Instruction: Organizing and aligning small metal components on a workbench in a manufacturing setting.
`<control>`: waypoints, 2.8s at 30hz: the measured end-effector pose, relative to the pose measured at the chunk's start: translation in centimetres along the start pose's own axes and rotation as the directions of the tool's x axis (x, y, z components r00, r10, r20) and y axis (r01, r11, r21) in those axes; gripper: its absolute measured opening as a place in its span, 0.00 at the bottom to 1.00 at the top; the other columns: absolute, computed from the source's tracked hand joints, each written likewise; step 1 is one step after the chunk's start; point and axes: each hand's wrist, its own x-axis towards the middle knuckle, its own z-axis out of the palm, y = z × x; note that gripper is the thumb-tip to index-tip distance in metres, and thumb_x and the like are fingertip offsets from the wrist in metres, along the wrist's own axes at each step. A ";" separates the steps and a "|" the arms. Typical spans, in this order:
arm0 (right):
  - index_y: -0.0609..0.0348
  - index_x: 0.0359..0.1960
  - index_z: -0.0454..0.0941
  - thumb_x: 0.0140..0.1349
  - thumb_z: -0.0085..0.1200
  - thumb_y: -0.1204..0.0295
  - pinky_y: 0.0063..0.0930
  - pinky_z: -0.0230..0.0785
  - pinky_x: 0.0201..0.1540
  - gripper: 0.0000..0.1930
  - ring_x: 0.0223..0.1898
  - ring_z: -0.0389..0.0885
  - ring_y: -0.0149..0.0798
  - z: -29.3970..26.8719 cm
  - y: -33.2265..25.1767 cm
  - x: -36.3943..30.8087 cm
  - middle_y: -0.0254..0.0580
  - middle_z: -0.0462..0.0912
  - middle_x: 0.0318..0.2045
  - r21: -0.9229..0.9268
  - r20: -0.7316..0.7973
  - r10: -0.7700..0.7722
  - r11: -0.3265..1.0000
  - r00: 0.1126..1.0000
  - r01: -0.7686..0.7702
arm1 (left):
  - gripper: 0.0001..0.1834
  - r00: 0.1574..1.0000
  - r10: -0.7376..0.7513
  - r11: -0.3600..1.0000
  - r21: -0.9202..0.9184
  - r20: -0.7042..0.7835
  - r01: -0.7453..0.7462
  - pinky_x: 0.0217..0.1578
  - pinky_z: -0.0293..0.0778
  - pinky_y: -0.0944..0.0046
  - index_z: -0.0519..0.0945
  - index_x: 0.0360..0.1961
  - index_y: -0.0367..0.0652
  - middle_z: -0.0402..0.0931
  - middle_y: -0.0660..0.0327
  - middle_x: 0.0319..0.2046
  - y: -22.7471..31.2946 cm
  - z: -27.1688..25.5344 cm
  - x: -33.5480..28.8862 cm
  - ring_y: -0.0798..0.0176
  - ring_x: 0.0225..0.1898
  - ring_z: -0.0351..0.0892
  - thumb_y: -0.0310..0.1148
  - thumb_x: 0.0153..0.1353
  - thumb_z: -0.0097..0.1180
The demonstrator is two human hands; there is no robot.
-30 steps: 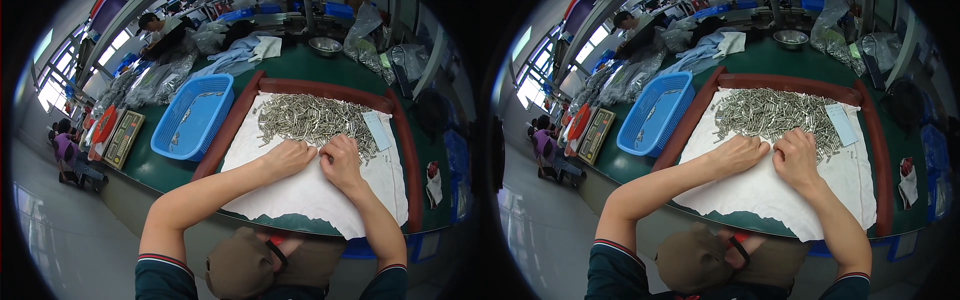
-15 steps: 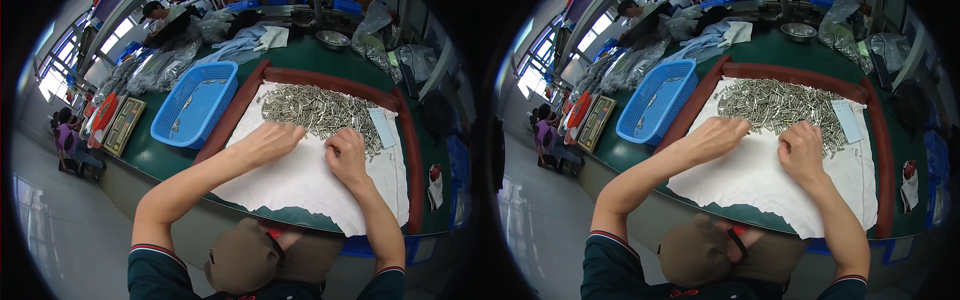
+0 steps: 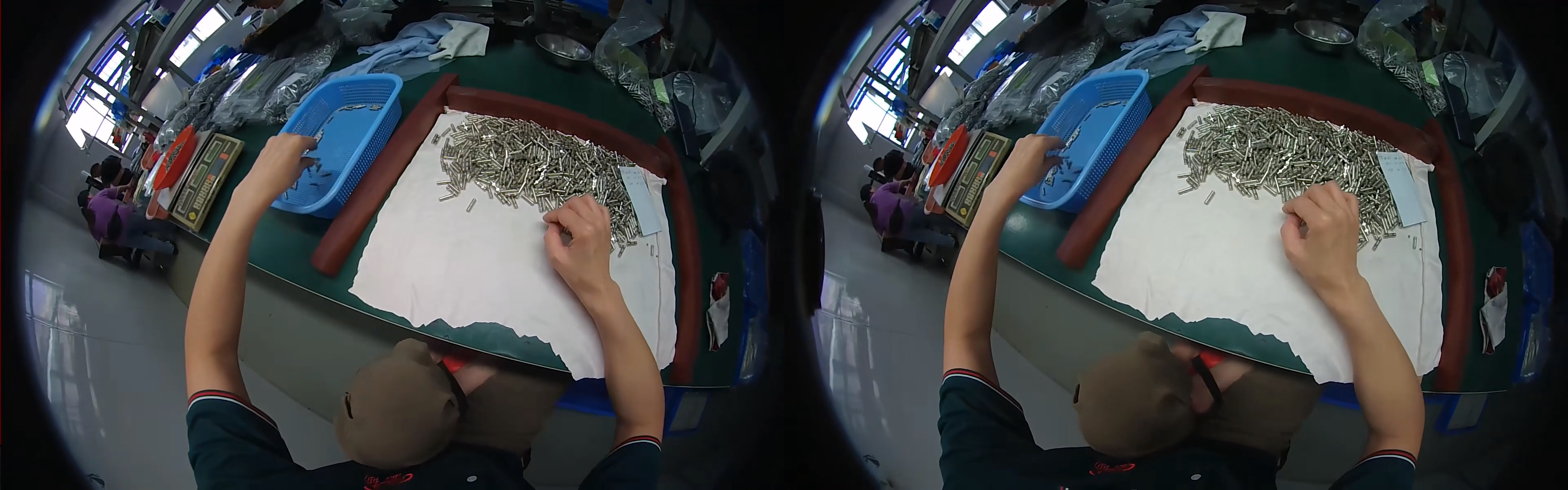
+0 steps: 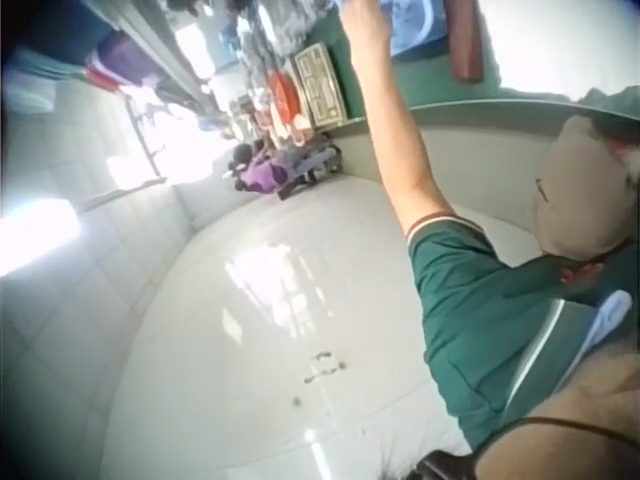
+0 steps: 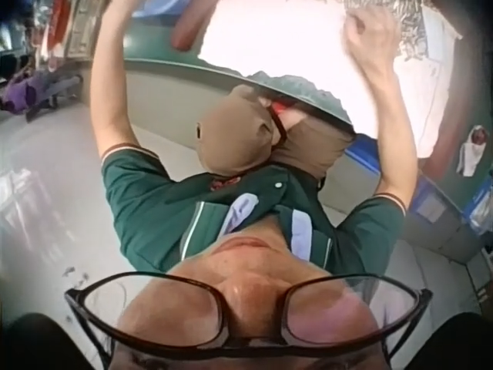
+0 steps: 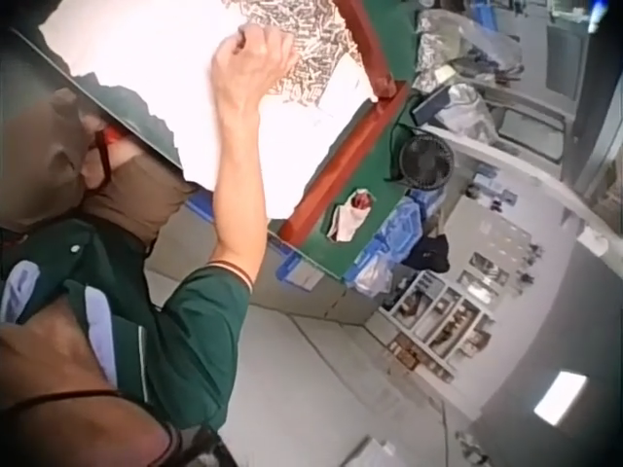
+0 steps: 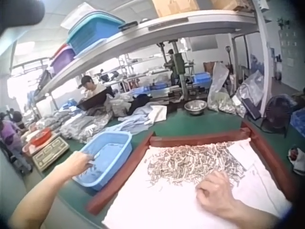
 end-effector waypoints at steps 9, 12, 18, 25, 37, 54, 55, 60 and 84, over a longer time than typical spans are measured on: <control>0.59 0.24 0.80 0.45 0.54 0.80 0.35 0.61 0.41 0.05 0.34 0.75 0.41 -0.3 0.1 -0.2 0.38 0.77 0.26 -0.043 -0.030 0.009 0.999 0.999 -0.010 | 0.12 0.965 0.101 0.954 -0.252 -0.241 -0.162 0.49 0.77 0.56 0.82 0.47 0.36 0.77 0.50 0.52 7.2 0.0 2.2 0.47 0.50 0.80 0.21 0.63 0.52; 0.58 0.24 0.80 0.44 0.55 0.81 0.34 0.60 0.40 0.05 0.34 0.74 0.40 -0.2 0.1 -0.1 0.36 0.77 0.25 -0.016 -0.061 0.012 1.000 0.998 -0.013 | 0.17 0.958 0.207 0.895 -0.358 -0.197 -0.267 0.59 0.69 0.55 0.77 0.55 0.37 0.71 0.51 0.60 11.3 3.0 3.0 0.48 0.60 0.71 0.32 0.70 0.48; 0.56 0.23 0.81 0.44 0.55 0.80 0.34 0.60 0.39 0.05 0.33 0.74 0.39 -0.2 0.4 0.2 0.34 0.76 0.24 -0.016 -0.106 0.013 1.000 0.994 -0.015 | 0.44 0.931 0.324 0.861 -0.355 -0.169 -0.364 0.71 0.44 0.47 0.55 0.72 0.44 0.46 0.44 0.72 15.8 9.6 6.3 0.44 0.73 0.47 0.62 0.65 0.46; 0.55 0.23 0.81 0.44 0.56 0.80 0.34 0.61 0.39 0.05 0.33 0.74 0.39 -0.1 0.9 0.2 0.34 0.77 0.24 -0.020 -0.105 0.040 0.999 0.994 -0.042 | 0.48 0.880 0.434 0.771 -0.426 -0.193 -0.474 0.71 0.43 0.46 0.57 0.73 0.51 0.48 0.48 0.73 19.7 11.2 7.7 0.43 0.74 0.45 0.70 0.59 0.46; 0.56 0.24 0.81 0.45 0.55 0.80 0.34 0.61 0.38 0.05 0.32 0.75 0.40 -0.7 1.7 0.5 0.34 0.77 0.24 -0.039 -0.127 0.054 0.998 0.990 -0.059 | 0.50 0.767 0.629 0.660 -0.434 -0.127 -0.613 0.70 0.43 0.40 0.58 0.72 0.49 0.48 0.49 0.73 23.3 8.0 1.1 0.42 0.74 0.45 0.73 0.58 0.43; 0.61 0.25 0.81 0.45 0.58 0.79 0.35 0.65 0.41 0.04 0.34 0.75 0.42 -5.0 -0.2 1.6 0.39 0.77 0.24 0.050 0.447 0.052 0.995 0.893 -0.083 | 0.57 0.875 0.477 0.843 -0.326 0.082 -0.429 0.70 0.29 0.35 0.52 0.74 0.51 0.43 0.54 0.75 21.1 8.0 -1.7 0.47 0.76 0.37 0.80 0.52 0.40; 0.61 0.25 0.80 0.45 0.59 0.77 0.35 0.65 0.41 0.04 0.34 0.75 0.42 -5.1 -0.4 1.6 0.39 0.77 0.24 0.122 0.527 0.026 0.987 0.850 -0.106 | 0.58 0.885 0.459 0.853 -0.318 0.079 -0.415 0.70 0.28 0.36 0.52 0.74 0.51 0.43 0.54 0.75 21.1 8.2 -1.3 0.48 0.76 0.36 0.80 0.52 0.40; 0.59 0.22 0.78 0.43 0.63 0.74 0.35 0.67 0.41 0.06 0.33 0.75 0.42 -4.9 -0.8 1.1 0.38 0.77 0.24 0.209 0.637 -0.072 0.975 0.768 -0.082 | 0.54 0.926 0.378 0.891 -0.281 0.019 -0.358 0.70 0.26 0.36 0.53 0.74 0.51 0.42 0.52 0.75 21.8 8.4 0.7 0.48 0.76 0.36 0.76 0.55 0.43; 0.60 0.24 0.77 0.48 0.60 0.72 0.40 0.67 0.42 0.06 0.36 0.77 0.46 -4.2 -2.4 1.0 0.40 0.79 0.24 0.176 0.683 -0.010 0.973 0.730 -0.152 | 0.10 0.804 0.440 0.602 -0.532 -0.400 -0.595 0.49 0.61 0.56 0.81 0.35 0.45 0.74 0.64 0.36 23.4 7.6 -0.6 0.59 0.43 0.72 0.26 0.50 0.64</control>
